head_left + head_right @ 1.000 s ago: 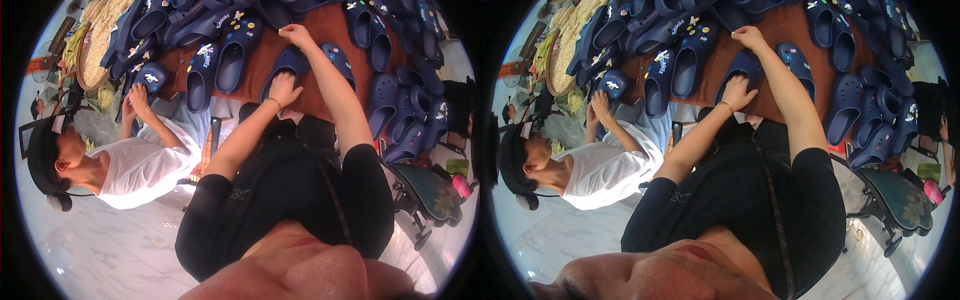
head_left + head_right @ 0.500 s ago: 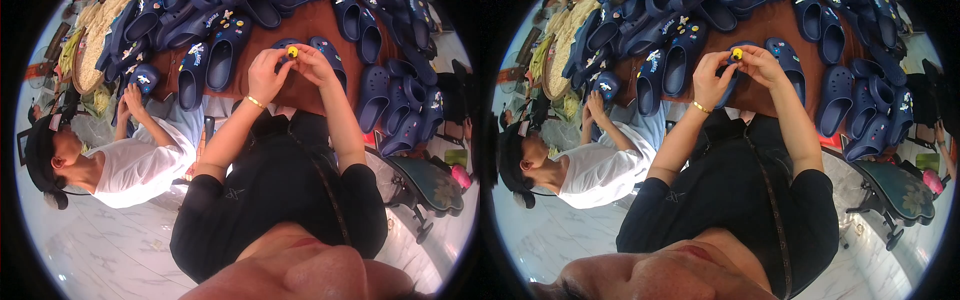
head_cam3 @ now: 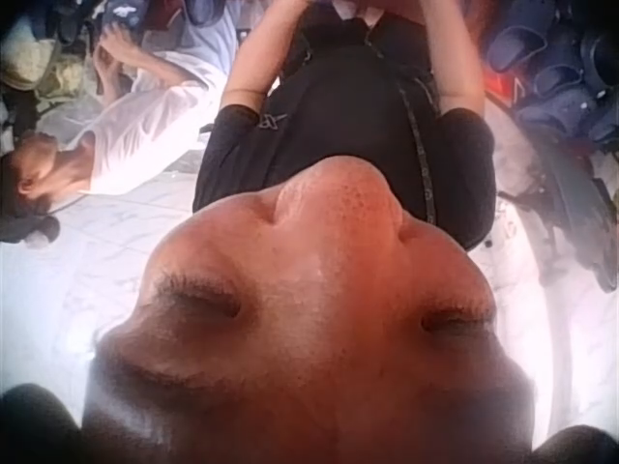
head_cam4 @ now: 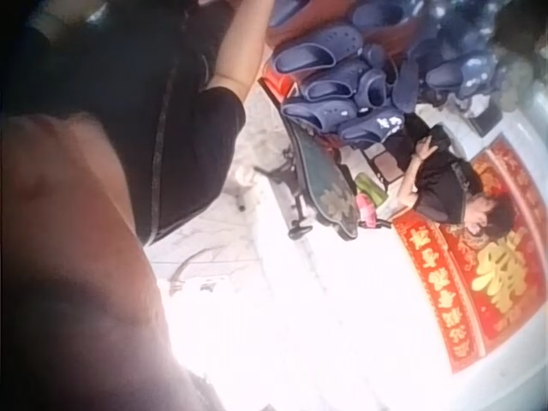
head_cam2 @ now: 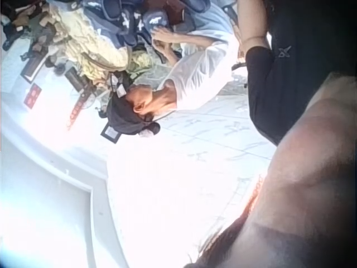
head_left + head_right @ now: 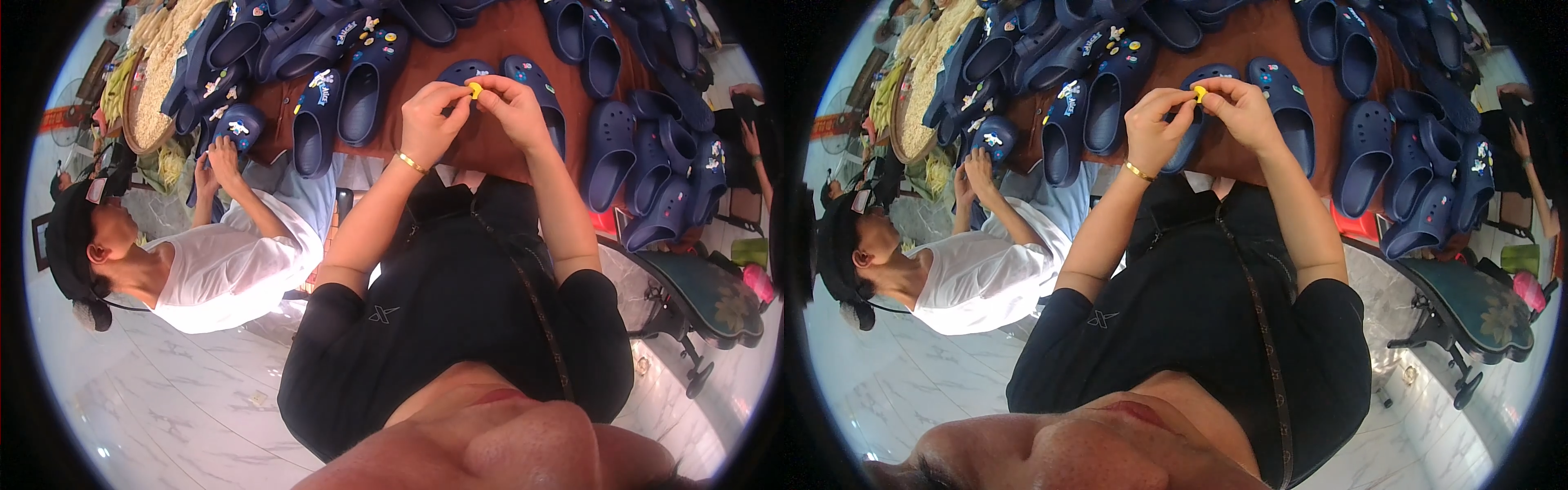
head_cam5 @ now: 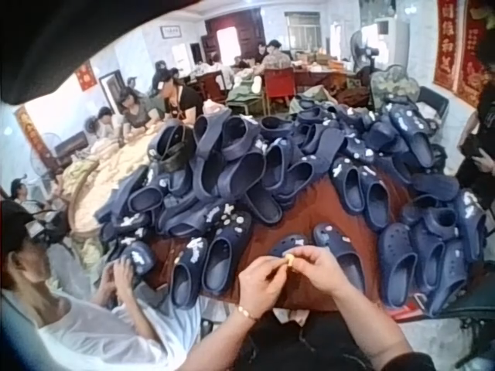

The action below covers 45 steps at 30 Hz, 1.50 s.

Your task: Attach decorative charms to the holes in blue clogs.

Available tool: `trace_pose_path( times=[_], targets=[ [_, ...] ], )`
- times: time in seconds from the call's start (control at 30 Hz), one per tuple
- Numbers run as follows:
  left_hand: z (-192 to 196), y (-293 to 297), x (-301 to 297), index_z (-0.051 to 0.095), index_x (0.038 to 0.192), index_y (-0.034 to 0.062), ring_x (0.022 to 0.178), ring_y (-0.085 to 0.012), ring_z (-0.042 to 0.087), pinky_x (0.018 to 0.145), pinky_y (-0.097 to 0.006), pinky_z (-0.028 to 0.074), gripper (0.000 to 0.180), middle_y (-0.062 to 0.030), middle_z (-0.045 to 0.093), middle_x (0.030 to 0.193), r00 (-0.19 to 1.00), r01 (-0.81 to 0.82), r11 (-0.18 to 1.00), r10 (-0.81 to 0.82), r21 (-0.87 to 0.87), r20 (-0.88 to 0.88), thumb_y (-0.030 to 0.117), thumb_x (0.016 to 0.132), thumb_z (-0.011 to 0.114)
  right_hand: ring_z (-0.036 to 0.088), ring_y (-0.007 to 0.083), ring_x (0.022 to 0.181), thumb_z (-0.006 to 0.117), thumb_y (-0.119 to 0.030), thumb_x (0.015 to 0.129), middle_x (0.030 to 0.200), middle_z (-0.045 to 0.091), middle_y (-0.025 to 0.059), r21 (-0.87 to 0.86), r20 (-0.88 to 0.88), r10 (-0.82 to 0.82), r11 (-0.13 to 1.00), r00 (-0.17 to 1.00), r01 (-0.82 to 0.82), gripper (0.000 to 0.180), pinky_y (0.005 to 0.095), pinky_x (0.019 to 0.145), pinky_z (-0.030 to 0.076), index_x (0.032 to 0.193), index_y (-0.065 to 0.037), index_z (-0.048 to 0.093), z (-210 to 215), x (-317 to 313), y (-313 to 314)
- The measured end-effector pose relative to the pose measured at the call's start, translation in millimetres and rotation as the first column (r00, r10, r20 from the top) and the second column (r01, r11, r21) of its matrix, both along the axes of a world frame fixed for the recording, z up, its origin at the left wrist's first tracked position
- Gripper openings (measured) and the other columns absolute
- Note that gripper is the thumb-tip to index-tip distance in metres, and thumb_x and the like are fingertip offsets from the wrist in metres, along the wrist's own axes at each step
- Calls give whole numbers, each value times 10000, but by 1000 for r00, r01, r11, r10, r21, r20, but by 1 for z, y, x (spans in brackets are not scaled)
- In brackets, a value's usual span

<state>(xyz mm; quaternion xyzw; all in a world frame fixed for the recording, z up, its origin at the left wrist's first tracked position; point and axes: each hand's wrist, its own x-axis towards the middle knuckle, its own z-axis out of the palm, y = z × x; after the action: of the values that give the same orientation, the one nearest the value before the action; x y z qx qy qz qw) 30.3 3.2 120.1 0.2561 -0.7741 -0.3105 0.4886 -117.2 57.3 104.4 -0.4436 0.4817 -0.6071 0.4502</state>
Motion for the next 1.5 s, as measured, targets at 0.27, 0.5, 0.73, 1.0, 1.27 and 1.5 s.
trace_pose_path(
  times=[0.27, 0.5, 0.73, 1.0, 1.27, 1.5],
  targets=[
    [-4, 4, -7, 658, 798, 3, 681, -177, 620, 609, -249, 478, 99, -103, 643, 773, 996, -44, 991, 53, 125, -65, 19, 702, 645, 607, 248, 795, 496, -42, 830, 903, 614, 150, -218, -464, -335, 941, 820, 261, 194, 300, 708, 473, 990, 16, 589, 11, 26, 6],
    [-21, 7, -13, 656, 788, -8, 652, -156, 614, 582, -236, 469, 97, -104, 642, 745, 985, -125, 975, 144, 185, -90, 31, 700, 649, 570, 339, 797, 465, 5, 804, 856, 573, 177, -335, -560, -481, 876, 675, 347, 190, 367, 699, 462, 962, 9, 571, 2, 40, 3],
    [-42, 2, -16, 656, 825, -33, 664, -96, 597, 602, -212, 470, 114, -73, 649, 759, 987, -96, 917, 140, 388, -85, 43, 742, 638, 556, 343, 820, 468, 19, 787, 862, 570, 176, -362, -575, -514, 857, 636, 366, 202, 380, 721, 452, 962, 9, 569, -15, 40, 0],
    [-64, -3, -16, 650, 866, -38, 670, -110, 617, 621, -216, 484, 141, -82, 653, 766, 981, 103, 799, 18, 593, -195, 67, 779, 615, 622, 179, 785, 530, -71, 824, 902, 621, 128, -54, -203, -327, 945, 923, 323, 197, 285, 694, 481, 1001, -2, 582, -42, 26, -3],
    [-88, 1, 0, 650, 874, -9, 637, -133, 640, 597, -239, 483, 192, -90, 657, 708, 999, -28, 745, 7, 667, 34, 160, 800, 598, 608, 176, 672, 688, -247, 664, 709, 631, 91, 410, -569, 34, 878, 821, 248, 267, 293, 641, 471, 791, -23, 622, -58, -34, -21],
    [-117, -1, 8, 661, 867, 5, 656, -123, 627, 628, -251, 483, 174, -83, 658, 770, 961, -101, 894, -26, 436, 276, 149, 788, 603, 585, 92, 656, 605, -267, 827, 704, 610, 59, -55, -269, -607, 785, 748, 617, 377, 226, 560, 451, 1048, 36, 561, 18, -143, -94]
  ],
)
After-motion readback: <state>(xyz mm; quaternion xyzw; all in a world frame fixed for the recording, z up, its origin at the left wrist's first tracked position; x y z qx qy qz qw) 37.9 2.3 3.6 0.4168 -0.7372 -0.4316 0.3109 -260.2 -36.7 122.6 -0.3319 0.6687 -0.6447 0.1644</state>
